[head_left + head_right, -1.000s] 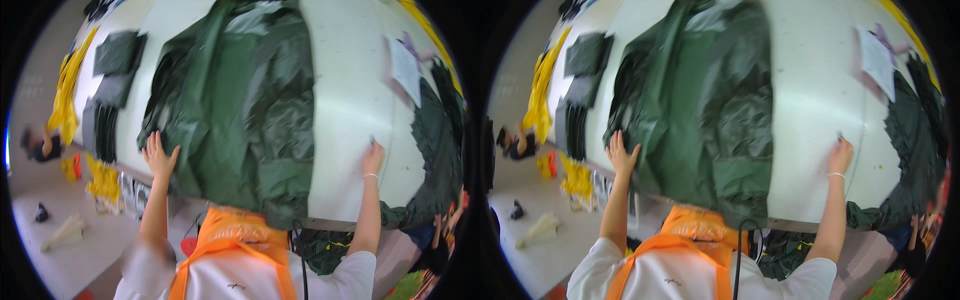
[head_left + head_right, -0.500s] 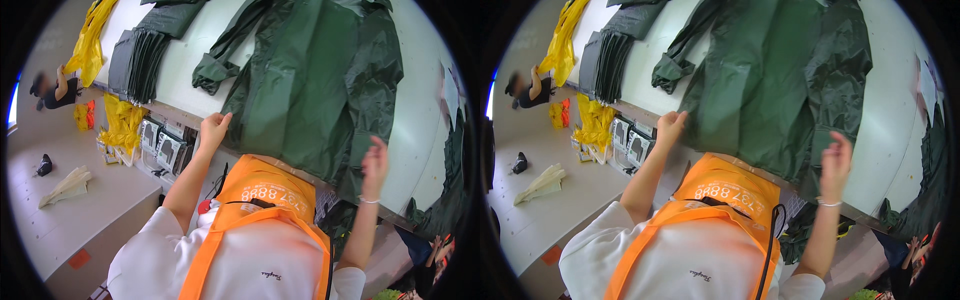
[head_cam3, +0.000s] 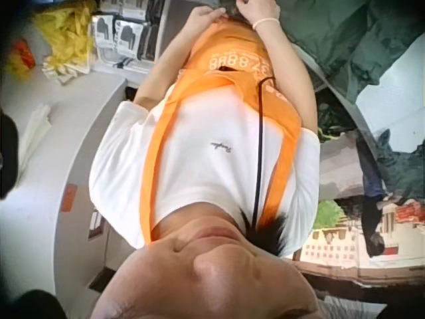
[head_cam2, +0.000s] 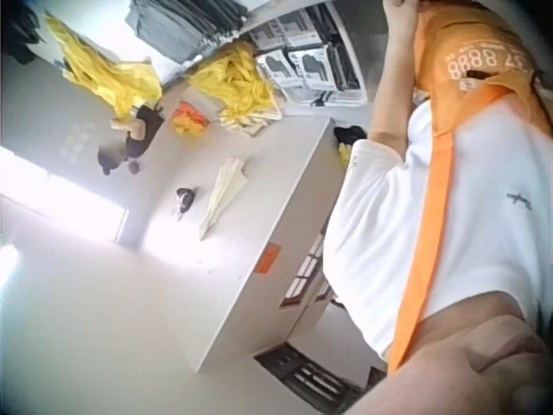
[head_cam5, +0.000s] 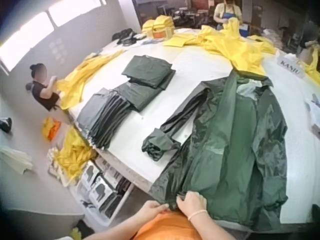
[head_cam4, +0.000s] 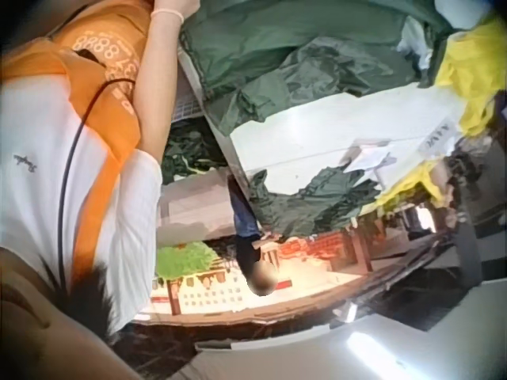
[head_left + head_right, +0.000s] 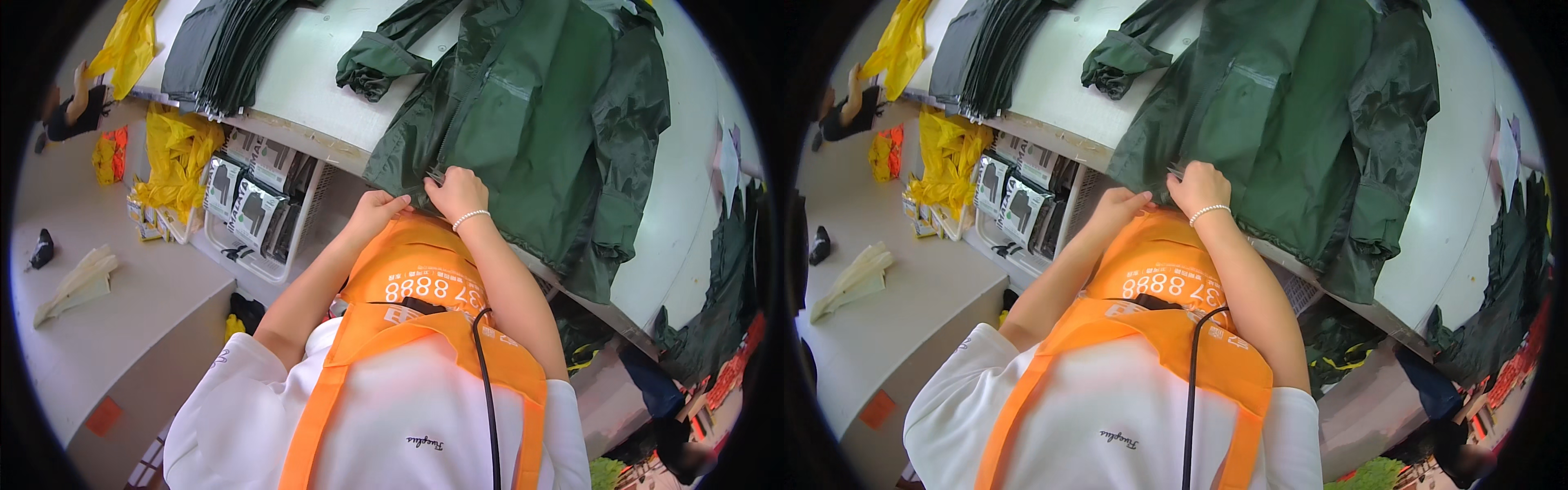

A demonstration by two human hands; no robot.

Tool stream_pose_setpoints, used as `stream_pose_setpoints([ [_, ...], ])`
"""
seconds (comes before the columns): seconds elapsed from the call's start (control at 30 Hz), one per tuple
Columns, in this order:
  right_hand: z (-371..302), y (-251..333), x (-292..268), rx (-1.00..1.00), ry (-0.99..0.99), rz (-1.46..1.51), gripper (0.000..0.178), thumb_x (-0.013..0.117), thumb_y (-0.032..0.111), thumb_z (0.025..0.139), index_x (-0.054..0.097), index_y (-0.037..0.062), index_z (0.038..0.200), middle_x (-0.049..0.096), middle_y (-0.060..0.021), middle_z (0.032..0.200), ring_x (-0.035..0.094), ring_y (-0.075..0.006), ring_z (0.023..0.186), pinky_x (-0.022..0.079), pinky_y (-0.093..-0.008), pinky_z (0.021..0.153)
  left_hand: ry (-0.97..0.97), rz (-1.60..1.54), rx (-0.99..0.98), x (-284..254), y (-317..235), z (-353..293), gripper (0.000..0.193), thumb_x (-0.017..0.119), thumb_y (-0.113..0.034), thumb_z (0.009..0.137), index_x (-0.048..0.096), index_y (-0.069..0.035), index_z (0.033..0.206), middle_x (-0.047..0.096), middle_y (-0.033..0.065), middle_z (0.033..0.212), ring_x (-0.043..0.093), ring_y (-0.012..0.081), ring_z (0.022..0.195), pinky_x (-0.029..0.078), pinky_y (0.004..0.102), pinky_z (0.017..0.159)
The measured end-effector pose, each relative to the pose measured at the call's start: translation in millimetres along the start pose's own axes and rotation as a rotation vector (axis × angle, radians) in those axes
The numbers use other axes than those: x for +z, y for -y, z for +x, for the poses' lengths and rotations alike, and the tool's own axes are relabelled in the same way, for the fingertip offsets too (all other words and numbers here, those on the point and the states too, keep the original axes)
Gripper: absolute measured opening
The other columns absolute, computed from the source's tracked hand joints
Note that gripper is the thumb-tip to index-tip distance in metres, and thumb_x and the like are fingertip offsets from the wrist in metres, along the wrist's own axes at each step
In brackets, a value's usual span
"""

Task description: The person folds a dark green jacket on a white table. They smooth the fabric, fold the sleeves, and fold the body into a compact rectangle. The folded jacket is placed on a stack of similar folded items.

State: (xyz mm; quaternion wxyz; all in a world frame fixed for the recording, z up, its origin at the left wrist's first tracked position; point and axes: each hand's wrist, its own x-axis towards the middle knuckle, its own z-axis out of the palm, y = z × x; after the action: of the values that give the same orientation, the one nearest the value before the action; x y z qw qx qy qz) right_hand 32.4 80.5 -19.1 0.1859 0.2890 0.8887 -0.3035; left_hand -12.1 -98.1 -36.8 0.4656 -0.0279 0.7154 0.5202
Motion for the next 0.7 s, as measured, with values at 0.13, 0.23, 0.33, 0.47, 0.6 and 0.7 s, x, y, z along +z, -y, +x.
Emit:
stream_pose_setpoints([
  [0.13, -18, -59, -15, -0.117, 0.044, 0.463, 0.032, 0.067, 0.026, 0.081, 0.062, -0.0043, 0.075, 0.065, -0.0132, 0.069, 0.059, -0.0267, 0.059, 0.048, -0.0361, 0.061, -0.099, -0.429, 0.065, 0, 0, -6, 0.020, 0.065, -0.017, 0.086, 0.059, 0.000, 0.079, 0.066, 0.0136, 0.079, 0.068, 0.0221, 0.074, 0.053, 0.0309, 0.071],
  [0.23, -70, -104, -56, 0.197, 0.131, 1.235, 0.010, 0.064, 0.022, 0.091, 0.057, 0.0145, 0.090, 0.043, 0.0095, 0.057, 0.034, -0.0010, 0.040, 0.025, -0.0203, 0.035, -0.212, -0.653, 0.020, -8, -10, -12, 0.022, 0.058, -0.023, 0.087, 0.053, -0.004, 0.078, 0.060, 0.0111, 0.072, 0.064, 0.0244, 0.066, 0.050, 0.0322, 0.061],
  [0.33, -103, -148, -69, 0.299, 0.074, 1.490, 0.010, 0.063, 0.022, 0.092, 0.055, 0.0179, 0.089, 0.044, 0.0093, 0.058, 0.034, -0.0011, 0.040, 0.027, -0.0201, 0.034, -0.137, -0.875, 0.036, 2, -5, -8, 0.037, 0.053, -0.038, 0.091, 0.055, -0.002, 0.087, 0.063, 0.0142, 0.083, 0.065, 0.0249, 0.081, 0.051, 0.0354, 0.075],
  [0.47, -127, -163, -74, 0.262, 0.038, 1.662, 0.009, 0.061, 0.023, 0.093, 0.054, 0.0183, 0.090, 0.037, 0.0077, 0.054, 0.033, -0.0031, 0.039, 0.026, -0.0199, 0.036, 0.492, -0.590, -0.349, 67, -17, -35, 0.064, 0.050, -0.055, 0.091, 0.057, 0.005, 0.111, 0.065, 0.0187, 0.105, 0.063, 0.0268, 0.099, 0.047, 0.0358, 0.092],
  [0.6, -136, -159, -71, 0.196, 0.004, 1.696, 0.012, 0.060, 0.023, 0.094, 0.054, 0.0133, 0.092, 0.038, 0.0063, 0.053, 0.032, -0.0037, 0.039, 0.026, -0.0205, 0.037, 0.608, -0.275, -0.127, 146, -48, -60, 0.051, 0.056, -0.041, 0.093, 0.060, 0.007, 0.110, 0.064, 0.0178, 0.110, 0.062, 0.0249, 0.102, 0.047, 0.0338, 0.094],
  [0.7, -142, -168, -69, 0.117, -0.033, 1.618, 0.019, 0.058, 0.023, 0.095, 0.053, 0.0072, 0.103, 0.043, 0.0047, 0.059, 0.032, -0.0029, 0.042, 0.028, -0.0204, 0.039, 0.368, -0.425, -0.154, 192, -53, -69, 0.041, 0.062, -0.022, 0.090, 0.056, 0.012, 0.111, 0.063, 0.0176, 0.112, 0.059, 0.0225, 0.106, 0.044, 0.0337, 0.098],
])
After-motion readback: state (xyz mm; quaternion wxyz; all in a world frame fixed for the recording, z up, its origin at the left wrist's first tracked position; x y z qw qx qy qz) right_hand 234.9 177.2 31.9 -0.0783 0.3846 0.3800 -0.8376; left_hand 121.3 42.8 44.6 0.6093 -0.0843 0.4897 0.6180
